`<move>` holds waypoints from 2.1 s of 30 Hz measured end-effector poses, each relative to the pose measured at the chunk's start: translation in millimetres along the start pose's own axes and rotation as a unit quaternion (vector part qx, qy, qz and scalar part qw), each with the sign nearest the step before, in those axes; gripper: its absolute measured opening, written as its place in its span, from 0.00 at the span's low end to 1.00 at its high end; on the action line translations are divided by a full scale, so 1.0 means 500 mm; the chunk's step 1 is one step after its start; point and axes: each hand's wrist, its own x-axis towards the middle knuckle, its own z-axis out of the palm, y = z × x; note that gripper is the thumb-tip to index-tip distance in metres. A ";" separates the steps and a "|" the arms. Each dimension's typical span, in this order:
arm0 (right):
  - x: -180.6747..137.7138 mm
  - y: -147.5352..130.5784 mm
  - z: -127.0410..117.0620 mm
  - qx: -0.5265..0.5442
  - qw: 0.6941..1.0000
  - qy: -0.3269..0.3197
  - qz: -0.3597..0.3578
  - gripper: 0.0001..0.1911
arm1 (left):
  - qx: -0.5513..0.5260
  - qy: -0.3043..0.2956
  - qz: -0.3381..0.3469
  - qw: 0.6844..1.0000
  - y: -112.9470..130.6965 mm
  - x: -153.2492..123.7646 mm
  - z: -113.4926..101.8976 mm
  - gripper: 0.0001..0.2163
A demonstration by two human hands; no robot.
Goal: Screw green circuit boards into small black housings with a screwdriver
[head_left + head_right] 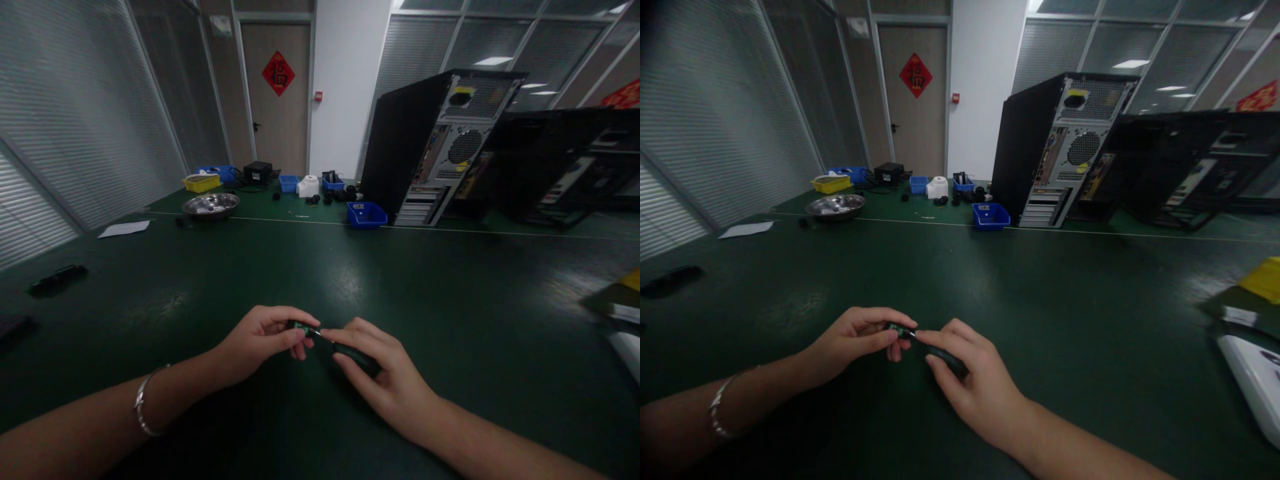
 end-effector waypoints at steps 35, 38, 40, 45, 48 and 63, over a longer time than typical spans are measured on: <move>-0.001 0.006 -0.001 0.027 0.999 0.011 0.022 0.16 | -0.044 0.011 0.052 0.998 -0.012 0.012 -0.012 0.09; 0.001 0.010 -0.001 0.026 0.999 0.019 0.029 0.16 | -0.047 0.015 0.043 0.998 -0.021 0.013 -0.016 0.12; 0.001 0.011 -0.001 0.026 0.999 0.017 0.032 0.16 | -0.039 0.006 0.028 0.999 -0.024 0.012 -0.017 0.12; 0.003 0.006 -0.003 0.029 0.999 0.008 0.032 0.16 | -0.001 -0.025 0.007 1.000 -0.018 0.012 -0.014 0.09; 0.004 0.003 -0.004 0.029 0.999 0.004 0.027 0.17 | 0.033 -0.038 0.016 0.999 -0.010 0.010 -0.011 0.10; 0.002 0.005 -0.002 0.018 1.000 0.014 0.015 0.17 | 0.263 -0.041 0.107 0.958 -0.011 0.002 -0.010 0.12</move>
